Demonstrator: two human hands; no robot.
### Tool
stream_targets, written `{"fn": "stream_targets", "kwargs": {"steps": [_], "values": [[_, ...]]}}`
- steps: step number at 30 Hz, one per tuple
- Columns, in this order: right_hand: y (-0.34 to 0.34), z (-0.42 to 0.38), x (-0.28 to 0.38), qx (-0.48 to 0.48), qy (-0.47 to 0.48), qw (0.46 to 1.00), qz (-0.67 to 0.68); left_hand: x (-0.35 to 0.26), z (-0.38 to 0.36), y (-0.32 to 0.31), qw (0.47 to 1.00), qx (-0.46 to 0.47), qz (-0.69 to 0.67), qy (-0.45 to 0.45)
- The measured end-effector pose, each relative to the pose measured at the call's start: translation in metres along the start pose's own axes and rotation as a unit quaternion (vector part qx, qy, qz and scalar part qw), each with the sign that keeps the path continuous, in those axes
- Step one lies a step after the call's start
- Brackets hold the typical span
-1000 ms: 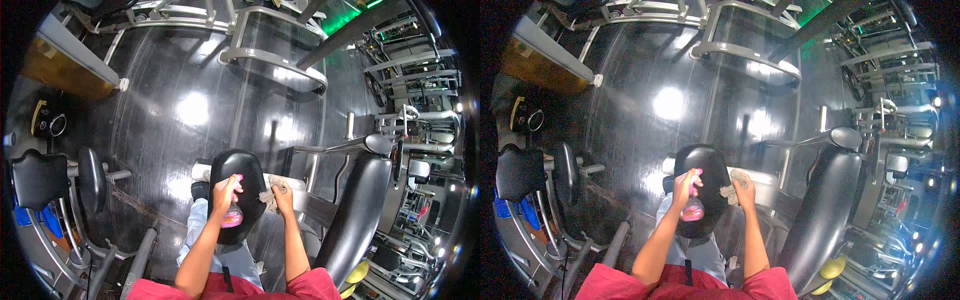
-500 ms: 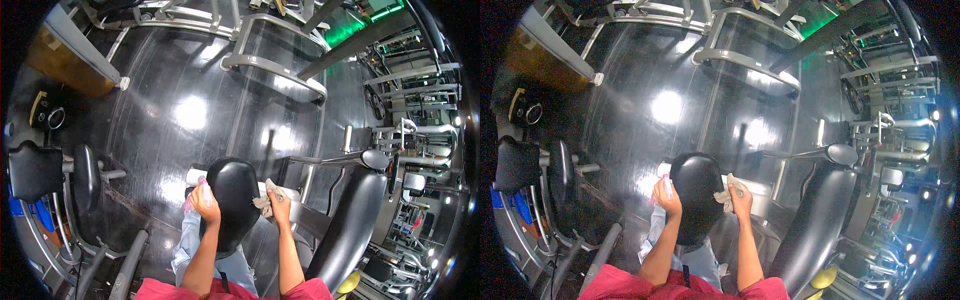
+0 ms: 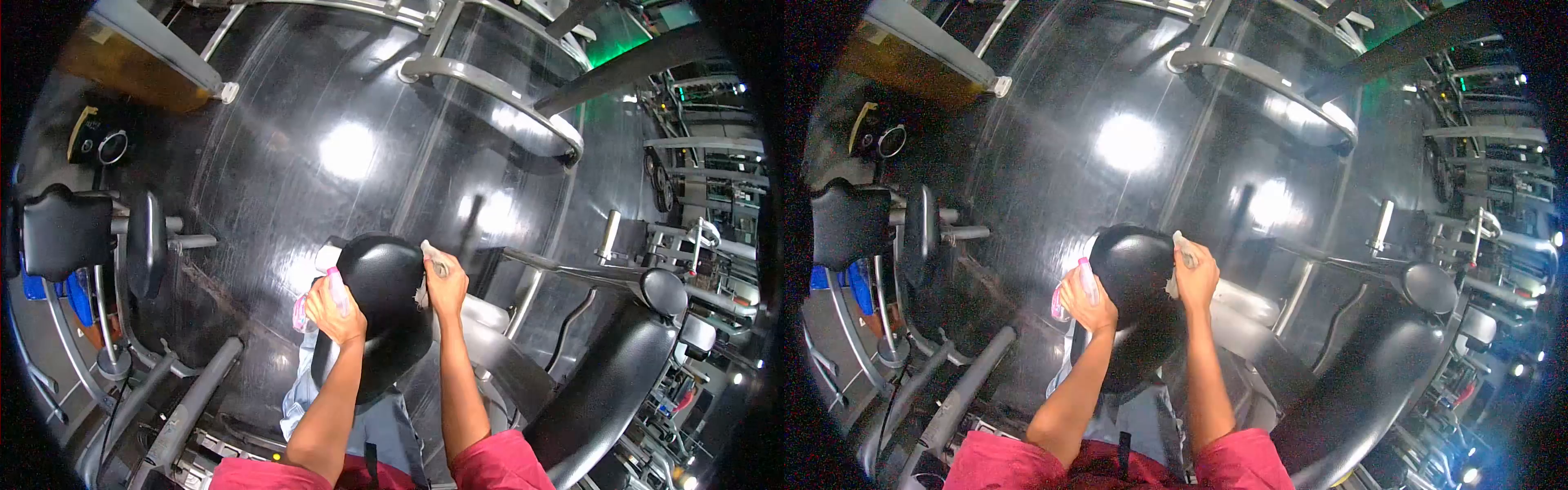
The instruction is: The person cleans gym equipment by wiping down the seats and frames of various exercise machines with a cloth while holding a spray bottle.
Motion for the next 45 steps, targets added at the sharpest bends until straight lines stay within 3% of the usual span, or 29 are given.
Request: {"fn": "stream_targets", "kwargs": {"steps": [5,10,15,17,19,21,25,29,31,35,37,40,45], "values": [[-0.004,-0.023,0.009,-0.07,0.122,0.99,0.006,0.001,0.002,0.0,1.0,0.0,-0.005,0.003],[0.005,-0.049,-0.004,-0.044,0.223,0.974,-0.024,0.0,0.004,0.0,1.0,-0.016,0.001,-0.007],[0.009,-0.029,-0.025,-0.063,0.132,0.989,-0.021,0.002,0.004,-0.001,1.0,-0.019,0.002,-0.002],[0.005,-0.014,-0.024,-0.028,0.021,0.997,0.075,0.002,0.004,0.001,1.0,-0.005,0.007,-0.001],[0.001,-0.013,-0.01,-0.041,0.03,0.997,0.052,0.003,0.003,0.0,1.0,-0.003,0.006,0.004],[-0.004,-0.019,0.009,-0.081,0.126,0.989,0.015,0.003,0.004,-0.001,1.0,-0.004,0.004,0.01],[-0.008,-0.05,0.018,-0.063,0.22,0.973,-0.039,0.004,0.003,-0.002,1.0,-0.012,-0.01,0.003],[0.001,-0.066,0.007,-0.033,0.219,0.974,-0.038,0.001,0.005,0.0,1.0,-0.006,0.006,0.001],[0.0,-0.055,-0.014,-0.091,0.186,0.978,-0.036,0.0,0.005,0.001,1.0,-0.008,0.0,0.001],[0.003,-0.02,-0.002,-0.08,0.089,0.992,-0.026,0.0,0.005,0.004,1.0,0.004,0.005,-0.005],[-0.005,-0.005,0.003,-0.079,0.087,0.993,-0.003,0.001,0.004,0.002,1.0,0.008,0.005,0.002],[-0.014,-0.002,0.036,-0.051,0.179,0.982,-0.014,0.001,0.004,0.002,1.0,0.011,0.003,0.007],[-0.015,-0.017,0.056,-0.009,0.229,0.973,-0.03,0.003,0.003,-0.001,1.0,0.007,0.002,0.005]]}}
Point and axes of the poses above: each hand's wrist, its own z-axis towards the middle knuckle, its own y-axis out of the back of the hand, x = y × z, the point moved 1 cm from there along z, towards the middle knuckle, and after that the axes turned 4 degrees about -y, right-handed, at the moved point
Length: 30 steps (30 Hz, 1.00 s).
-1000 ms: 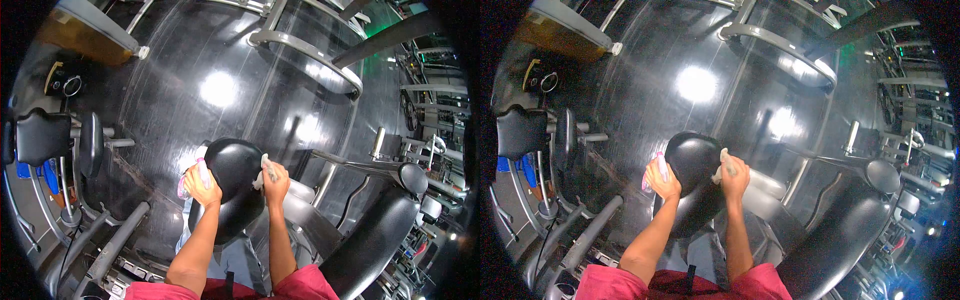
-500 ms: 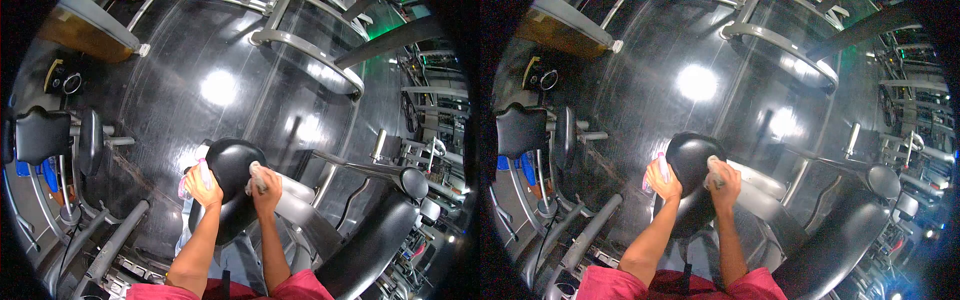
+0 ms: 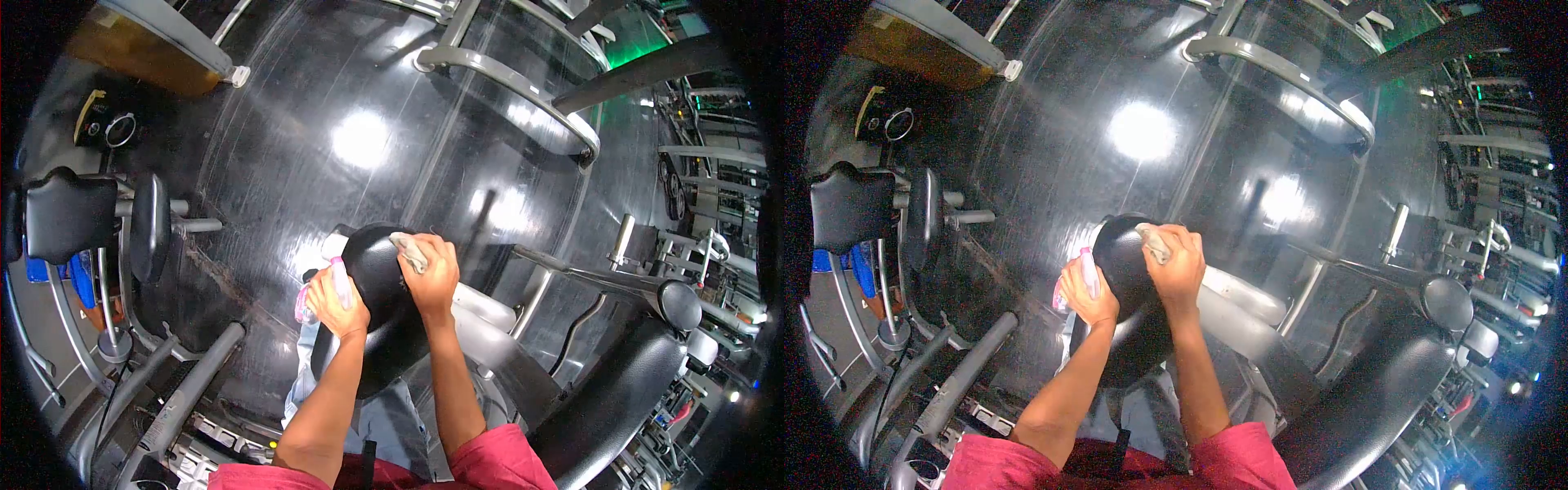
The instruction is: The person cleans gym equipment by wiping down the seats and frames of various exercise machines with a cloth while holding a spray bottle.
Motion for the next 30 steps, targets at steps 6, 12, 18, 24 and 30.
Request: {"fn": "stream_targets", "kwargs": {"steps": [6,12,18,24,30], "values": [[0.017,-0.018,-0.049,-0.058,-0.14,0.988,0.006,0.002,-0.001,-0.001,1.0,0.003,-0.002,-0.004],[0.021,0.012,-0.051,0.018,-0.227,0.973,-0.04,0.003,-0.003,-0.003,1.0,0.008,0.021,-0.005],[-0.003,0.067,-0.005,0.184,-0.074,0.978,-0.068,0.002,-0.002,-0.002,1.0,0.007,0.0,0.003],[0.01,0.062,-0.048,0.223,-0.165,0.96,-0.017,0.003,-0.003,-0.001,1.0,0.011,0.012,-0.001],[0.019,0.051,-0.07,0.193,-0.252,0.948,-0.024,0.005,-0.004,-0.002,1.0,0.017,0.003,-0.002]]}}
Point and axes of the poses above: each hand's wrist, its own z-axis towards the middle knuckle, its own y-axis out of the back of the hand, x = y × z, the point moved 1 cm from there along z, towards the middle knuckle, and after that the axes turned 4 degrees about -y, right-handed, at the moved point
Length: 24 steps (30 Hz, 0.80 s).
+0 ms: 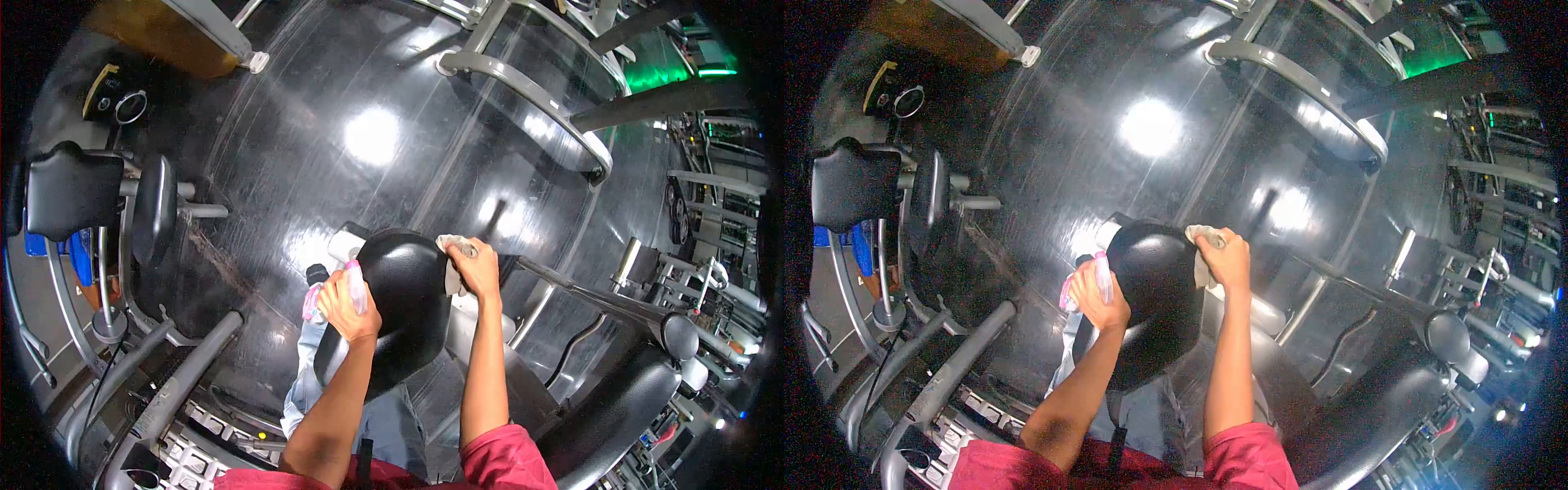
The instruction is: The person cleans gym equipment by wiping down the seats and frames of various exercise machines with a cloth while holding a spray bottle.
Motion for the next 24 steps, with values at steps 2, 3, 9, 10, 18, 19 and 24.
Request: {"fn": "stream_targets", "kwargs": {"steps": [2,3,9,10,18,19,24], "values": [[-0.01,-0.002,0.02,-0.066,0.086,0.994,-0.03,-0.001,0.0,0.002,1.0,0.007,0.003,0.0],[-0.014,-0.006,0.036,-0.05,0.063,0.997,-0.022,-0.001,0.0,0.002,1.0,0.006,0.004,0.0],[-0.028,-0.047,0.052,-0.097,0.206,0.972,-0.053,-0.001,0.001,0.002,1.0,0.004,-0.021,0.006],[-0.028,-0.056,0.048,-0.104,0.221,0.969,-0.032,-0.001,0.0,0.001,1.0,0.001,-0.023,0.01],[-0.018,-0.061,0.005,-0.155,0.218,0.964,-0.001,-0.006,0.003,0.006,0.999,-0.003,-0.032,0.016],[-0.019,-0.052,0.004,-0.159,0.188,0.969,-0.005,-0.007,0.003,0.007,0.999,0.003,-0.031,0.019],[-0.031,-0.051,0.043,-0.169,0.192,0.967,-0.025,-0.004,0.001,0.005,1.0,-0.005,-0.03,0.002]]}}
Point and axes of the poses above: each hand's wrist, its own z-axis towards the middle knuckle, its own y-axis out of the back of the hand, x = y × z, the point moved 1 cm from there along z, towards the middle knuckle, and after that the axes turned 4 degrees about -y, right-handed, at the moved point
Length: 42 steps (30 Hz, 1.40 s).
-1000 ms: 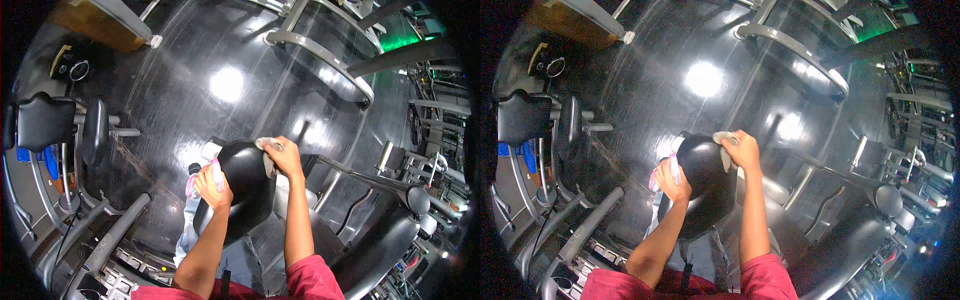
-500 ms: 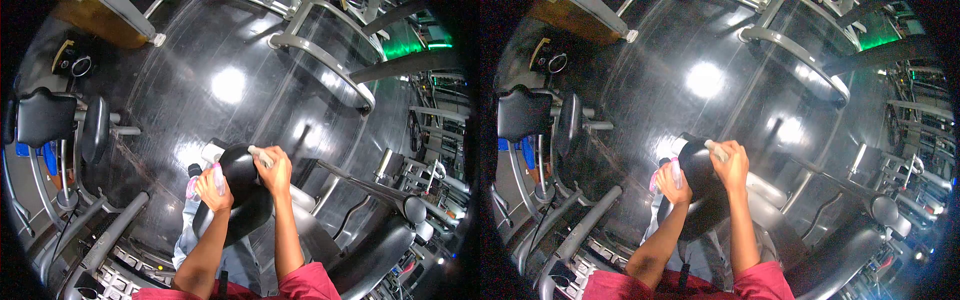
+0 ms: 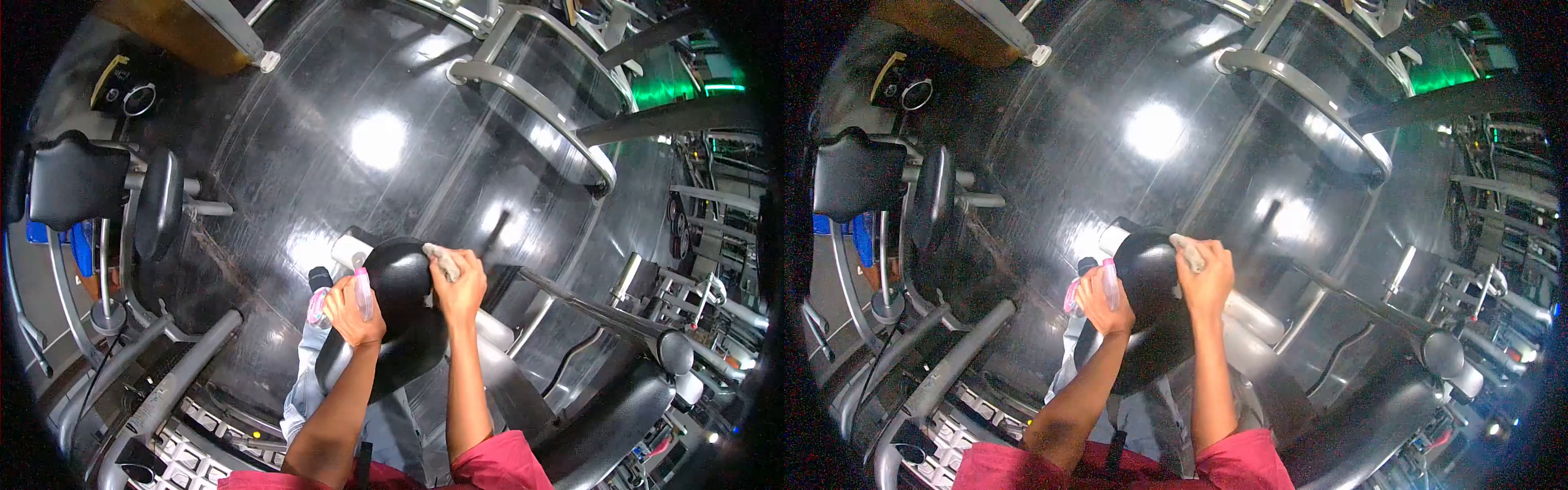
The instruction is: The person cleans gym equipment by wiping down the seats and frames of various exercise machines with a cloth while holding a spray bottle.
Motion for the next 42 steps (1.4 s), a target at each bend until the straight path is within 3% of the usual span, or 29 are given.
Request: {"fn": "stream_targets", "kwargs": {"steps": [6,15,22,24,26,30,34,36,42], "values": [[-0.003,-0.054,0.002,0.036,0.07,0.997,0.013,-0.001,0.001,0.002,1.0,0.014,0.009,0.016],[0.007,-0.017,-0.023,-0.049,-0.022,0.998,-0.013,-0.001,0.001,0.0,1.0,0.006,-0.005,0.013],[-0.006,0.006,0.027,0.061,0.073,0.995,-0.041,0.0,0.0,-0.001,1.0,0.003,0.009,0.01],[-0.005,0.002,0.033,0.154,0.139,0.978,-0.038,-0.001,0.0,-0.001,1.0,0.004,0.013,0.014],[-0.002,0.002,0.026,0.154,0.144,0.977,-0.042,0.0,0.0,-0.002,1.0,0.006,0.017,0.015],[0.011,0.019,-0.009,0.074,0.089,0.992,-0.045,-0.001,0.0,-0.001,1.0,0.001,0.017,0.008],[0.008,0.033,-0.026,0.081,0.007,0.996,-0.039,-0.002,0.001,0.0,1.0,0.01,0.027,0.009],[-0.001,0.03,-0.014,0.059,0.049,0.997,-0.015,0.0,0.001,-0.002,1.0,0.006,0.023,0.008],[-0.005,-0.003,0.026,0.144,0.179,0.973,-0.023,0.003,-0.001,-0.003,1.0,0.007,0.023,0.009]]}}
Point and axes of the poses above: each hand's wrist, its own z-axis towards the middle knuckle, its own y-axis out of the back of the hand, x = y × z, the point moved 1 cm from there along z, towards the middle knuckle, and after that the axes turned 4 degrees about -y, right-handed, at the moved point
